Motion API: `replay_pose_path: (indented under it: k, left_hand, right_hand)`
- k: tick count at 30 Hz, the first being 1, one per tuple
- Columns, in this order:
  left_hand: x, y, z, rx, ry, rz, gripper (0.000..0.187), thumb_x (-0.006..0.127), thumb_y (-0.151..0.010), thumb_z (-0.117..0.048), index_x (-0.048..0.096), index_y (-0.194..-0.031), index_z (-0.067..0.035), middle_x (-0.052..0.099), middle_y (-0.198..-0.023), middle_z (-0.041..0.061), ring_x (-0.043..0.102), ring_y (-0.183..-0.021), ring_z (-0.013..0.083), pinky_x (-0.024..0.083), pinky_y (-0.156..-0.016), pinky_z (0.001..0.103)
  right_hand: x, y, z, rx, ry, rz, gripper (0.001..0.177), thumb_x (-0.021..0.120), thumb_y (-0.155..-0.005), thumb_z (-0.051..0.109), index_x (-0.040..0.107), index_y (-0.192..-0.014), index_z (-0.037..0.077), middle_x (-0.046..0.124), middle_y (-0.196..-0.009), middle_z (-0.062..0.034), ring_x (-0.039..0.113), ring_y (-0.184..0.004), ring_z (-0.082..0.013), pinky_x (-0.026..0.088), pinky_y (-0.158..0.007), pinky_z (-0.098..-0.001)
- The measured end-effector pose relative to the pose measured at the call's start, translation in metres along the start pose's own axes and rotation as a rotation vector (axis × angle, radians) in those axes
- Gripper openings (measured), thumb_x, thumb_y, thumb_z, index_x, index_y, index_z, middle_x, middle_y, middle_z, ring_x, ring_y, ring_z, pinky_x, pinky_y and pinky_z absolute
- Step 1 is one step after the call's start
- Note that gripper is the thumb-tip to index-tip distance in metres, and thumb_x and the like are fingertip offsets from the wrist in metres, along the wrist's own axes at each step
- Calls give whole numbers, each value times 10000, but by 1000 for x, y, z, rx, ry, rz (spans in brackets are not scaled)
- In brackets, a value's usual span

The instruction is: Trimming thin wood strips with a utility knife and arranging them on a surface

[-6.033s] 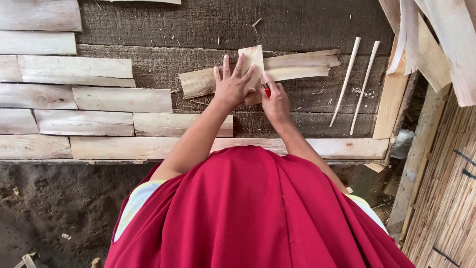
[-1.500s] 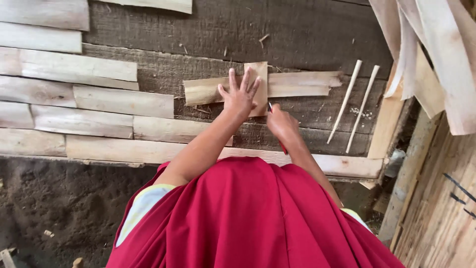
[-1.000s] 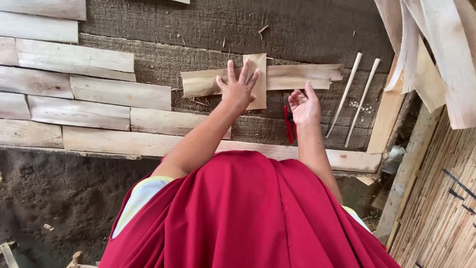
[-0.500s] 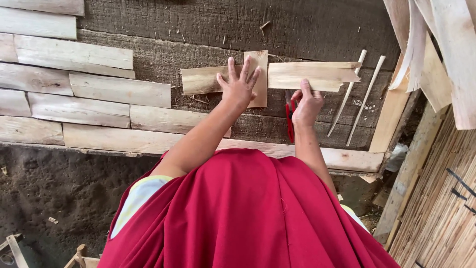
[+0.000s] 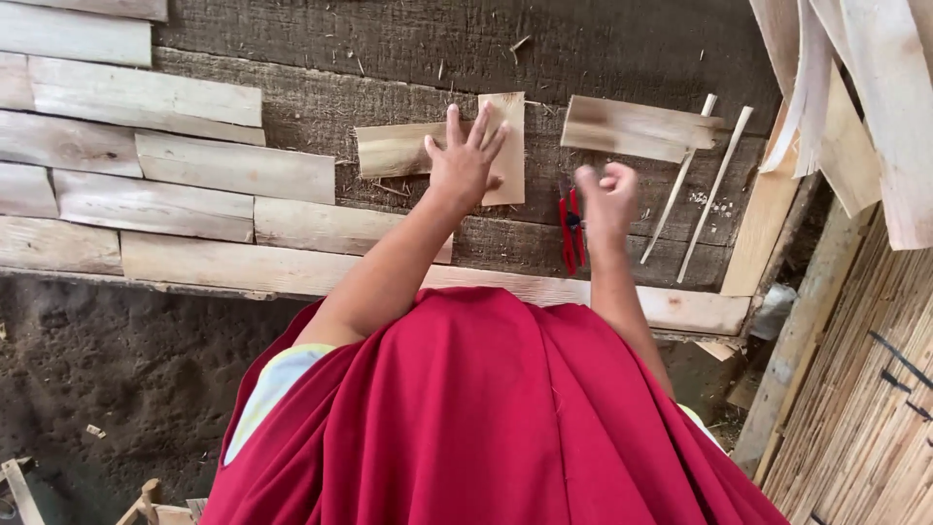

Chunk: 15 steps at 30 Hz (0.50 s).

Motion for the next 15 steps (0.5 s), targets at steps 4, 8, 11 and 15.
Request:
replay_pose_path:
  k: [4, 8, 11, 15]
  left_hand:
    - [-3, 5, 14, -28, -17, 97, 908, 546, -968, -627, 65, -1646, -263, -104, -1675, 27, -31, -1504, 406, 274, -1133, 714]
    - [-6, 19, 32, -60, 156, -83, 911, 719, -902, -327, 175, -1625, -228, 46, -1674, 116, 90, -1509, 404, 264, -1180, 580]
    - [-8, 21, 42, -80, 106, -206, 889, 714, -777, -49, 278, -1542, -175, 308, -1492, 131, 258, -1359, 393, 224, -1166, 617]
    - [3, 15, 42, -15, 2, -388, 863, 687, -673, 88, 438, -1474, -114, 521, -1244, 169, 509, -1134, 417, 47, -1139, 763]
  right_hand:
    - [22, 41, 22, -109, 589, 327, 739, 860, -824, 377, 450, -1375, 103, 453, -1192, -179, 550, -968, -285, 567, -795, -423]
    - [28, 40, 16, -476, 626, 145, 451, 748, -790, 19, 516, -1174, 64, 530, -1094, -175, 591, -972, -325, 618, -691, -411]
    - [23, 46, 39, -470, 359, 183, 230, 575, -876, 0, 498, -1086, 54, 529, -989, -128, 526, -845, -249, 521, -661, -358]
    - [41, 65, 68, -112, 105, 458, 485, 722, -932, 268, 449, -1253, 27, 430, -1015, -92, 505, -706, -150, 513, -511, -269]
Point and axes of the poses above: each hand's wrist, its own y-axis away from the middle knuckle, its own x-axis out of the palm, z = x × y, the point moved 6 cm from there along -y, towards the middle knuckle
